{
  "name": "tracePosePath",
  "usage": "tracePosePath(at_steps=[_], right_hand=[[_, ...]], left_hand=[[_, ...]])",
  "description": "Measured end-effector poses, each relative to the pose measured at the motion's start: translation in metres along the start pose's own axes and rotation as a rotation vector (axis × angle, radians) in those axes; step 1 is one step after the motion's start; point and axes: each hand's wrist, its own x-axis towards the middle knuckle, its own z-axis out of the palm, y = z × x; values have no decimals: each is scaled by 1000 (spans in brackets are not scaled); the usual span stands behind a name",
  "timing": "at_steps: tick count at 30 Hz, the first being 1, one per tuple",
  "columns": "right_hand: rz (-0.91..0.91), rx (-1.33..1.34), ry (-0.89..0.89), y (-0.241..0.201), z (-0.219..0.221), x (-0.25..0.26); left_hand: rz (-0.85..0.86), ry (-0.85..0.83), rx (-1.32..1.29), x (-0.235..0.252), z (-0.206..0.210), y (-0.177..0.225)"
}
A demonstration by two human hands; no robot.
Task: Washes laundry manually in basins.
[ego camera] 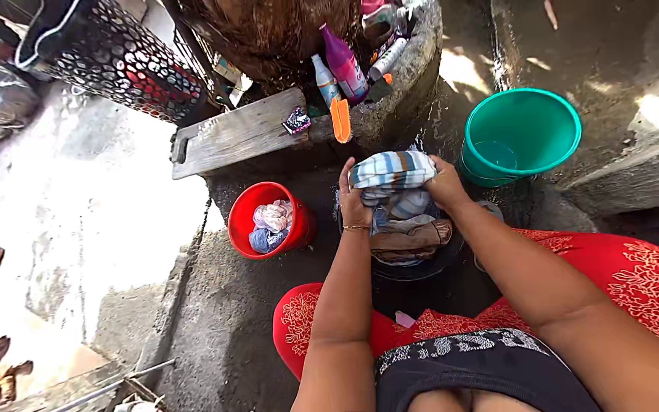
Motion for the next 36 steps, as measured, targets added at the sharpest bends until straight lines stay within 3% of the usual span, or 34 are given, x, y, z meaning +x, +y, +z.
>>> tracePosePath(at_steps=[3, 7, 11, 15, 18, 22, 26, 30, 36], right_hand=[[78, 280, 2, -38, 17, 1], [77, 522, 80, -44, 38, -7], [-41, 501, 64, -22, 38, -21], [-47, 208, -216, -7, 8, -46], [220, 421, -447, -12, -5, -60], [427, 737, -298, -28, 7, -58], [398, 863, -40, -35, 30, -41], [376, 660, 134, -41, 45, -38], [129, 254, 67, -37, 54, -46]], left_hand=[[-159, 99, -7, -13, -8, -18], [-312, -70, -318, -35, 1, -22], [-227, -54, -502, -44, 30, -9], [-75, 85, -483, -35, 30, 4], [-26, 19, -326, -30, 11, 1], [39, -213, -112, -26, 4, -3], [76, -167, -46, -28, 16, -3], [-74, 54, -36, -33, 24, 0], [-246, 168, 82, -27, 31, 12]])
